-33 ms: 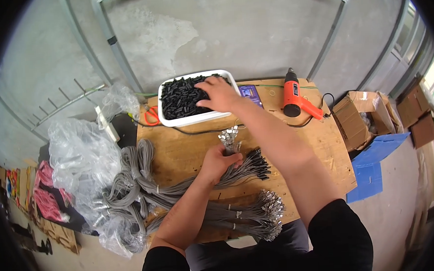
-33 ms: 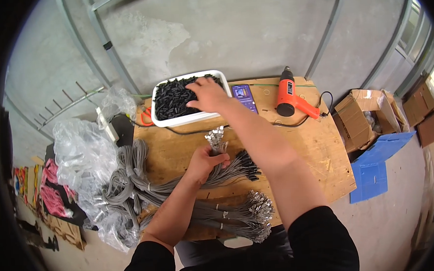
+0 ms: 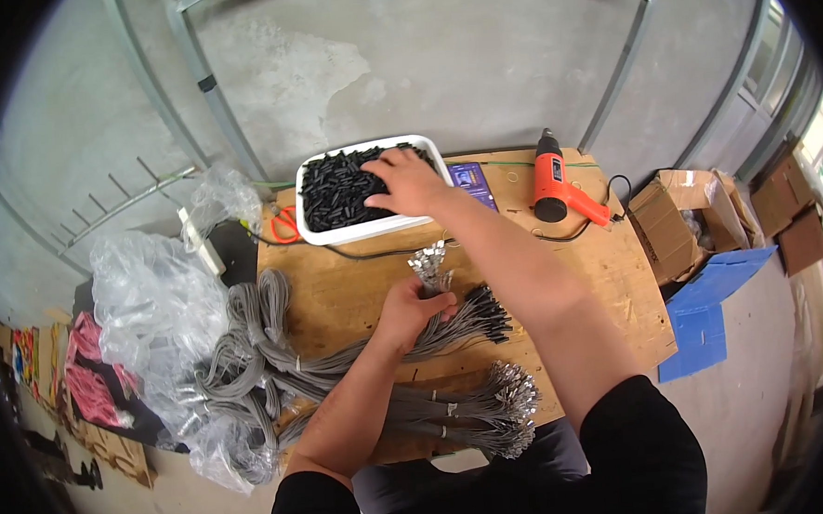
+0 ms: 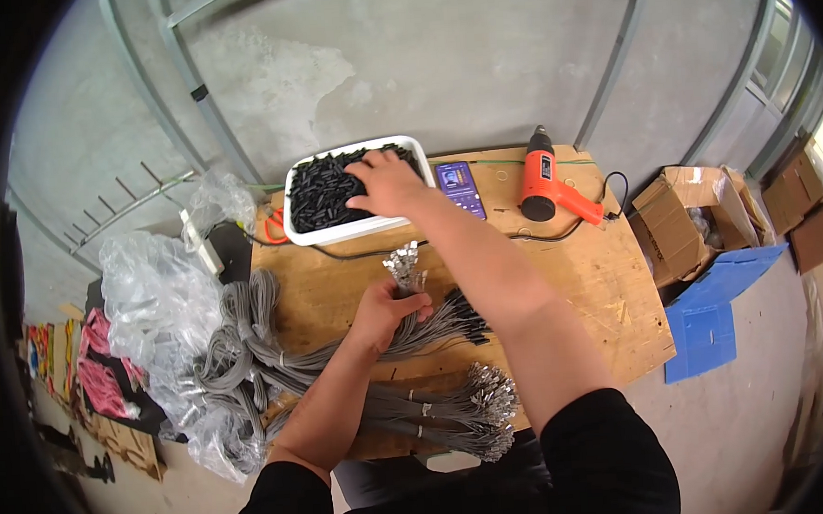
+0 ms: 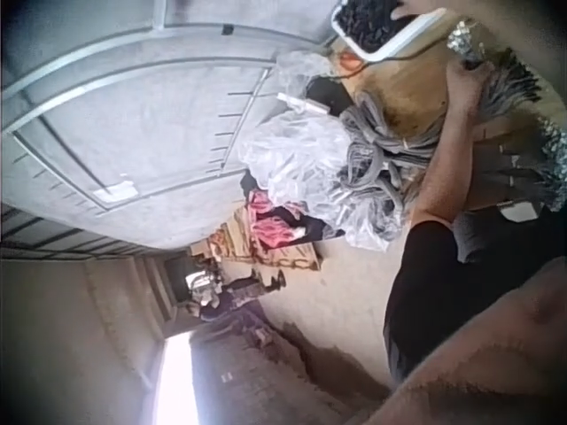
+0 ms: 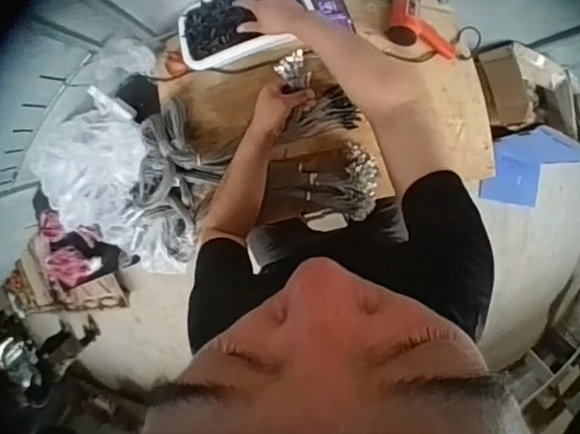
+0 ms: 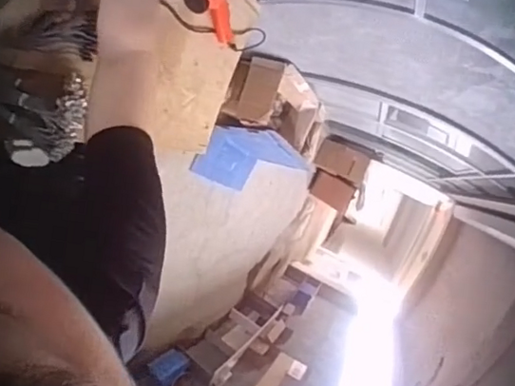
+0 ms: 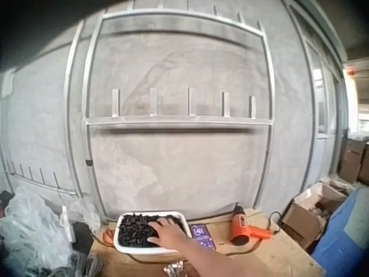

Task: Manually attaching small components to the ends of wire bundles.

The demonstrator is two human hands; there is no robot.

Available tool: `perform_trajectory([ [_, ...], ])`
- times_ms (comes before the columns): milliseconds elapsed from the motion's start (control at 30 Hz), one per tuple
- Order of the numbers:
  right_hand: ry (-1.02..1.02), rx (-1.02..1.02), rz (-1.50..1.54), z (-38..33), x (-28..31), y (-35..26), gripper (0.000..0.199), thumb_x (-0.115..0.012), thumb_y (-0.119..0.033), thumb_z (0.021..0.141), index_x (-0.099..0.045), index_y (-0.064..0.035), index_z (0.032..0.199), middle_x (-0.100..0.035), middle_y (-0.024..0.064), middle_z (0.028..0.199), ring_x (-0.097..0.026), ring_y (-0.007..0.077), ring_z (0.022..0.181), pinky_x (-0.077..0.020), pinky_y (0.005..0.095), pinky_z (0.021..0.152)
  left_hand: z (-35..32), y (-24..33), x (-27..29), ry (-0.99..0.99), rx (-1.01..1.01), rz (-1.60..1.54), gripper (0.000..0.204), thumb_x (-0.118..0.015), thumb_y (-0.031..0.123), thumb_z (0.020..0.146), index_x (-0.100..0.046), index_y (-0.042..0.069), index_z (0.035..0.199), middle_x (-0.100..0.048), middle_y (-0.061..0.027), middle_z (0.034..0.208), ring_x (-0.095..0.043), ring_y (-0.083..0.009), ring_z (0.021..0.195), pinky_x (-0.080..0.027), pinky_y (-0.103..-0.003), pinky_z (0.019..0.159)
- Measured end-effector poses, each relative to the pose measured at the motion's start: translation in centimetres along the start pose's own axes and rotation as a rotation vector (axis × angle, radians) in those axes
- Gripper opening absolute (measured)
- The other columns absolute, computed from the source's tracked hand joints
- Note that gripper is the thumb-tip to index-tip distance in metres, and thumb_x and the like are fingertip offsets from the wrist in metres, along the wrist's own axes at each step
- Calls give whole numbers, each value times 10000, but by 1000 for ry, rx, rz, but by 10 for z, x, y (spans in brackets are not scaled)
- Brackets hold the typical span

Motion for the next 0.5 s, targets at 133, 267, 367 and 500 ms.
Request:
perform_trajectory([
  [133, -89, -48, -26, 7, -18, -10, 541, -638, -482, 902, -558, -179, 1343, -483, 156, 1350, -459, 383, 1249, -395, 493, 1060, -7, 6, 5, 62, 29, -57, 49, -679, -44, 837, -632, -40, 851, -663, -107, 737, -610, -155, 636, -476, -282, 596],
  [267, -82, -29, 19, 7, -18, -6, 457, -664, -440, 900, -581, -135, 1229, -513, 162, 1242, -503, 380, 1179, -439, 471, 1012, -7, 7, 2, 54, 34, -73, 50, -674, -55, 832, -631, -34, 844, -664, -106, 735, -610, -156, 632, -477, -282, 597],
  [367, -59, -4, 39, 6, -16, -5, 394, -660, -398, 915, -563, -104, 1159, -546, 160, 1144, -569, 374, 1090, -485, 459, 943, -7, 9, -2, 23, 27, -74, 60, -676, -64, 823, -631, -29, 840, -661, -102, 734, -607, -156, 631, -476, -279, 601],
  [500, -75, -14, 63, 11, -18, -4, 333, -617, -363, 946, -551, -69, 1088, -589, 184, 1081, -641, 378, 959, -531, 478, 830, -5, 7, -1, 6, 26, -62, 67, -677, -72, 815, -633, -26, 836, -655, -98, 730, -608, -158, 637, -476, -277, 603],
])
Point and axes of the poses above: each hand's wrist, its own z-axis towards the middle knuckle, its own x-axis out of the back of the hand, y = z × x, the point moved 9 cm from there along z, towards the middle knuckle
